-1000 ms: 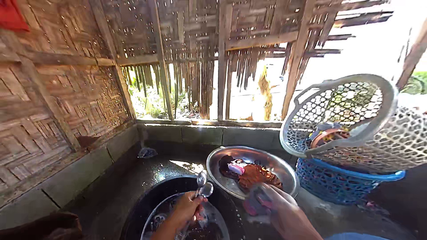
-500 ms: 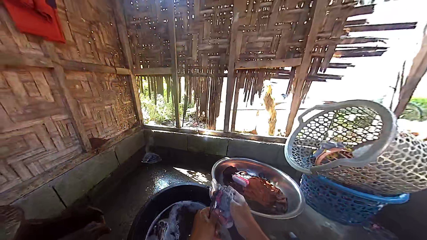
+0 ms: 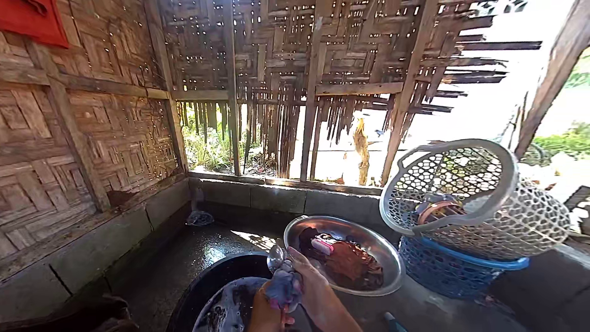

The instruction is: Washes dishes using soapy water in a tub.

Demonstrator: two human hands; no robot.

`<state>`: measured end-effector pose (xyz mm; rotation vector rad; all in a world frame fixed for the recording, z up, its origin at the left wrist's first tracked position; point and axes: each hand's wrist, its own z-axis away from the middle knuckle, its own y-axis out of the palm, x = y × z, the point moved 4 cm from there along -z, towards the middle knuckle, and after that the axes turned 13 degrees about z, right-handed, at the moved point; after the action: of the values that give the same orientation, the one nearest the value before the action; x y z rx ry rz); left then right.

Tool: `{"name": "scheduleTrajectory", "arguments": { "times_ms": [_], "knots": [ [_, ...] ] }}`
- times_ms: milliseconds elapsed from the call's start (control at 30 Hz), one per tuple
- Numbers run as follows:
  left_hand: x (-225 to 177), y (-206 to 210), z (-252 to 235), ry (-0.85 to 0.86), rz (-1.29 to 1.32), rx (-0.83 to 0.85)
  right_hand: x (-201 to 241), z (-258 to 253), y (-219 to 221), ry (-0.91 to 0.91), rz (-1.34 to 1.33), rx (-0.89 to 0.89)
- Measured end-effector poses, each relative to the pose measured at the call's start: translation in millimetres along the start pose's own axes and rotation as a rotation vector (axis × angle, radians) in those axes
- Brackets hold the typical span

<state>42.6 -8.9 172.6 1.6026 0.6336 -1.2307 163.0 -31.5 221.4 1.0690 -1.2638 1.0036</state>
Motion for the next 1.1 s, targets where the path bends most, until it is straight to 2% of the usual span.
{"name": "scheduleTrajectory", "arguments": {
  "times_ms": [133, 233, 300, 367, 467, 533, 567, 633, 667, 733, 800, 867, 933, 1000, 1100],
  "knots": [
    [1, 2, 5, 0.055, -0.171, 0.012, -9, 4, 9, -0.035, 0.363, -0.295],
    [-1, 2, 12, 0.034, -0.054, 0.034, -14, 3, 12, -0.105, 0.498, -0.392],
    [-5, 0, 13, -0.032, 0.032, 0.094, -12, -5, 6, -0.144, 0.424, -0.385],
    [-10, -1, 15, -0.105, -0.009, 0.139, -13, -14, -5, -0.167, 0.314, -0.407],
    [-11, 1, 18, -0.150, -0.101, 0.165, -18, -21, -30, -0.170, 0.245, -0.542],
    [-10, 1, 19, -0.159, -0.068, 0.193, -23, -25, -46, -0.167, 0.108, -0.638],
    [-8, 2, 18, -0.171, -0.016, 0.200, -25, -25, -46, -0.156, -0.028, -0.613],
    [3, 4, 15, -0.236, 0.126, 0.184, -28, -16, -25, -0.071, -0.284, -0.403],
    [10, 5, 14, -0.270, 0.214, 0.156, -26, -10, -8, -0.019, -0.315, -0.332],
    [15, 6, 12, -0.304, 0.362, 0.096, -17, -3, 16, -0.031, -0.095, -0.311],
    [15, 5, 13, -0.347, 0.403, 0.093, -10, -1, 18, -0.099, 0.275, -0.418],
    [13, 3, 15, -0.346, 0.338, 0.109, -5, 1, 10, -0.141, 0.594, -0.508],
    [8, 5, 17, -0.319, 0.235, 0.129, -1, -3, -3, -0.160, 0.816, -0.491],
    [3, 7, 19, -0.267, 0.138, 0.173, -1, -6, -11, -0.201, 0.904, -0.486],
    [-2, 7, 18, -0.179, 0.004, 0.187, -4, -6, -12, -0.254, 0.872, -0.536]
  ]
}}
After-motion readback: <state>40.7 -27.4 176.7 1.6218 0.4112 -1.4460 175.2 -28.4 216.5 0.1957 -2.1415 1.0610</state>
